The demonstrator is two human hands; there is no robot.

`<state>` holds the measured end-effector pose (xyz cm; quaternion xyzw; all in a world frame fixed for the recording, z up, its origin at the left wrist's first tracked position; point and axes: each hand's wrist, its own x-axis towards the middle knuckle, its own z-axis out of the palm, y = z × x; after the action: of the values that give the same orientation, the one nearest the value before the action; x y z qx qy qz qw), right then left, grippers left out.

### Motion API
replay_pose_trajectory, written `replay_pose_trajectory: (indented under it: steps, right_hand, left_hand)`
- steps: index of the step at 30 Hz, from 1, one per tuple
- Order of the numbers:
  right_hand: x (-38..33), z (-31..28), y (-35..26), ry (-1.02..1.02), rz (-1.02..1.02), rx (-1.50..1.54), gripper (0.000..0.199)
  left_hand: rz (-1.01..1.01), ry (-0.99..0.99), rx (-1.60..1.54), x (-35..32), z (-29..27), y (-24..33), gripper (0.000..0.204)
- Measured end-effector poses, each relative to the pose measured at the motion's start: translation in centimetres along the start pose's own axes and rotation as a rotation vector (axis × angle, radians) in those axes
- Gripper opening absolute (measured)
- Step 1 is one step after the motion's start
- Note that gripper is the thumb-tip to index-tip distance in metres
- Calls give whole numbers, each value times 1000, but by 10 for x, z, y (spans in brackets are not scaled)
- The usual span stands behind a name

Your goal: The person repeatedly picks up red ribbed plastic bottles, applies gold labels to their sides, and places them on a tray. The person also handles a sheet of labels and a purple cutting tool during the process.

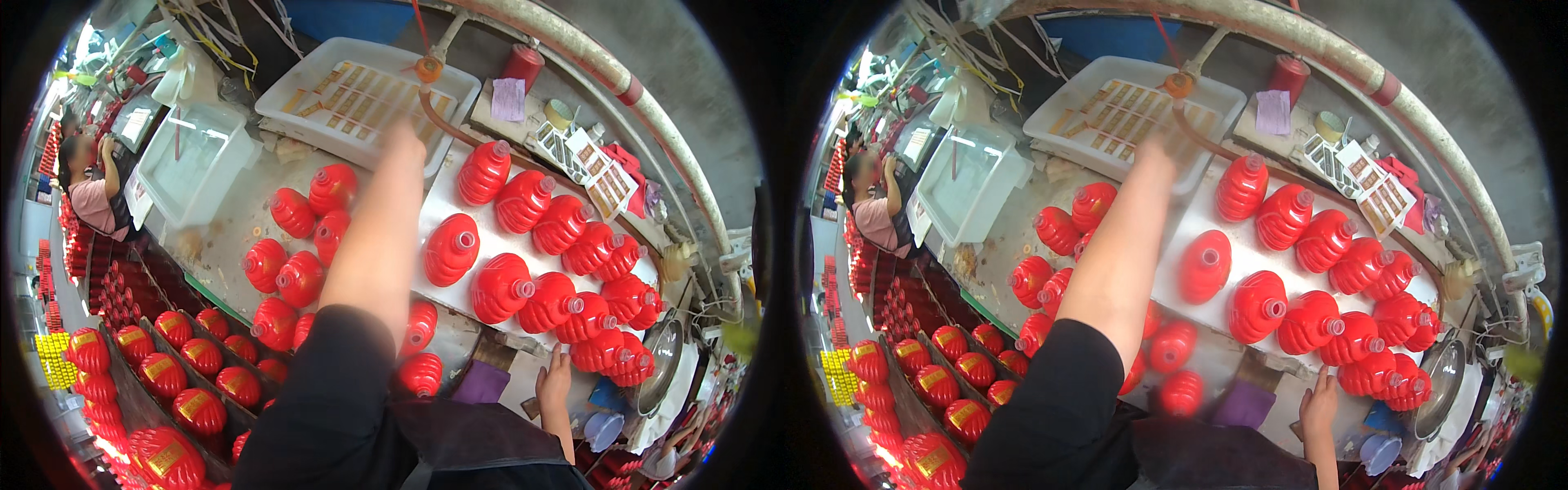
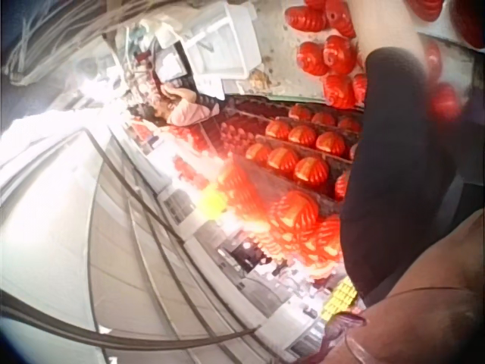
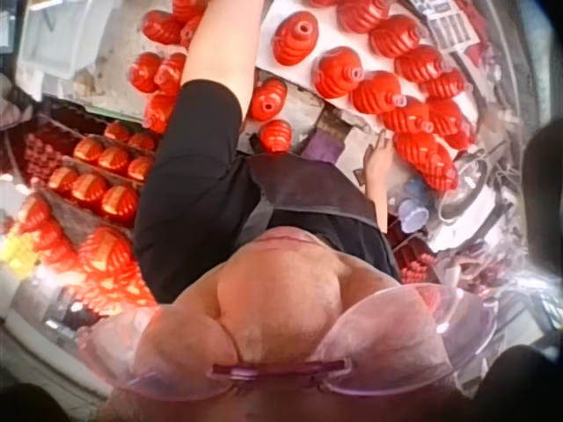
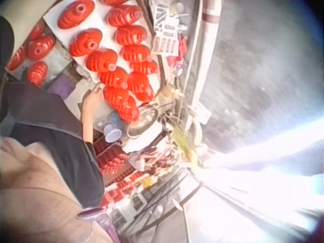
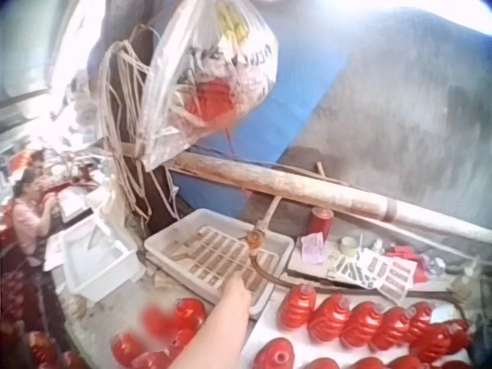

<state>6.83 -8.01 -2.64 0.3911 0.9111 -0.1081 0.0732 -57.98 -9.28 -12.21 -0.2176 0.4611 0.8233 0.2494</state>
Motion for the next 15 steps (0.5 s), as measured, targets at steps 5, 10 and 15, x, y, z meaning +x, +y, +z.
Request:
replay_pose_trajectory:
  steps: [5,10,15]
  right_hand:
    - [1,2,-2,-19,48,12,82]
    - [1,7,0,18,38,58,80]
    - [0,10,5,4,56,75,76]
  left_hand:
    - [-128,60,-84,51,-4,-10,43]
    - [-201,94,-56,43,-4,-11,41]
    - [-242,80,14,33,-11,-7,40]
